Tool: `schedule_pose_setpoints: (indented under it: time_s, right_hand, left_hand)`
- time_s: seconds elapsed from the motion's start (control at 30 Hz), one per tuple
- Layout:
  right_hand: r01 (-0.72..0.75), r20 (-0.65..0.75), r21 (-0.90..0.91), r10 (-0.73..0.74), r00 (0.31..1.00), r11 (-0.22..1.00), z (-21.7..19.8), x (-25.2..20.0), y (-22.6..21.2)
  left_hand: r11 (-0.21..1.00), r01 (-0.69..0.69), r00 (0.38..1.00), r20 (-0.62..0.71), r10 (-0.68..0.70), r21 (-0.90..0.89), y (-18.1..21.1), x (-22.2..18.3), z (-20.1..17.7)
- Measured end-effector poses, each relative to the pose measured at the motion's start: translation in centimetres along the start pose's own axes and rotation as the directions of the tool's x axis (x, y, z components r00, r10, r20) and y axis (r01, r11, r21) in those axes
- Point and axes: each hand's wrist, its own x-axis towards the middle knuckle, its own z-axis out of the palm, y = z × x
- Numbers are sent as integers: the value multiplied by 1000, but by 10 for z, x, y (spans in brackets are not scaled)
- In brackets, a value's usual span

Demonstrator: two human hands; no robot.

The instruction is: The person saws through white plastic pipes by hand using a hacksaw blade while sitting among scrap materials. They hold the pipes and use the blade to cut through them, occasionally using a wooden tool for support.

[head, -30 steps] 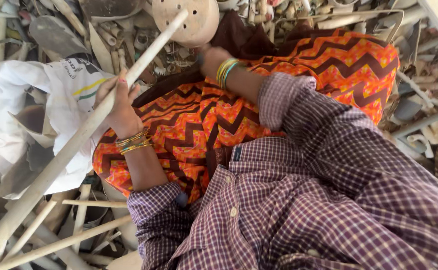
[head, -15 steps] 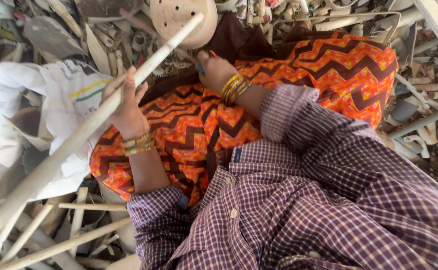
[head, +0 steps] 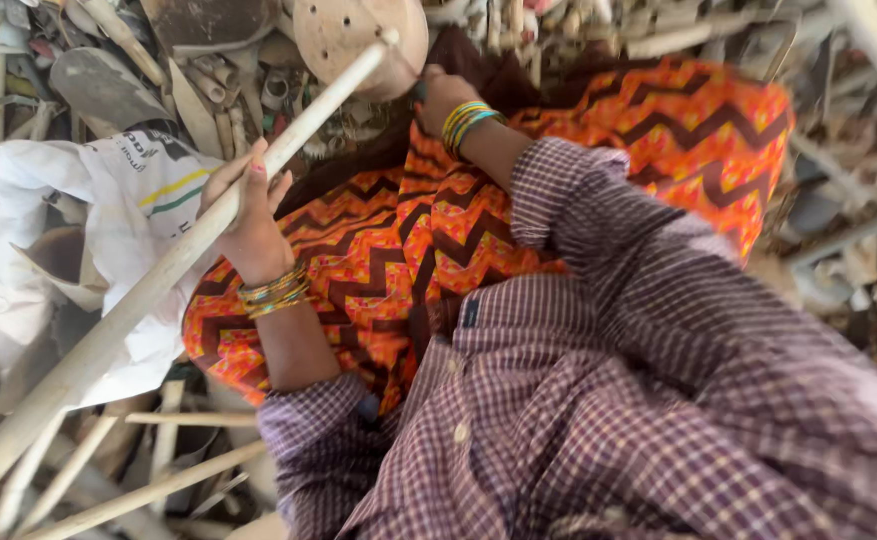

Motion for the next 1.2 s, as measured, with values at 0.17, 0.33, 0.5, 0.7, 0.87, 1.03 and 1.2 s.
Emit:
schedule_pose_setpoints:
  time_s: [0.17, 0.33, 0.5, 0.7, 0.87, 1.03, 1.2]
  right_hand:
    - [77, -4, 171, -77, 997, 982, 1, -33, -10]
    - [51, 14, 41, -52, 999, 998, 4, -9, -6]
    - [45, 6, 123, -47, 999, 991, -12, -19, -3]
    - [131, 10, 177, -135, 991, 975, -12, -45, -16]
    - [-29, 31, 110, 26, 999, 994, -27, -4, 2]
    - [167, 38, 150, -174, 984, 975, 7, -42, -9]
    - [-18, -22, 77, 20, 1000, 997, -12, 0, 10]
  left_hand:
    - [996, 67, 997, -22, -68, -54, 2, 2, -4]
    - [999, 49, 999, -1, -49, -18, 0, 3, -3]
    - [988, 103, 994, -16, -106, -118, -14, 13, -12]
    - [995, -101, 984, 150, 98, 7, -18, 7, -19]
    - [992, -127, 968, 214, 129, -21, -11, 10, -11]
    - [999, -41, 982, 185, 40, 3, -7, 8, -13]
    - [983, -107, 971, 228, 71, 148, 0, 4, -8]
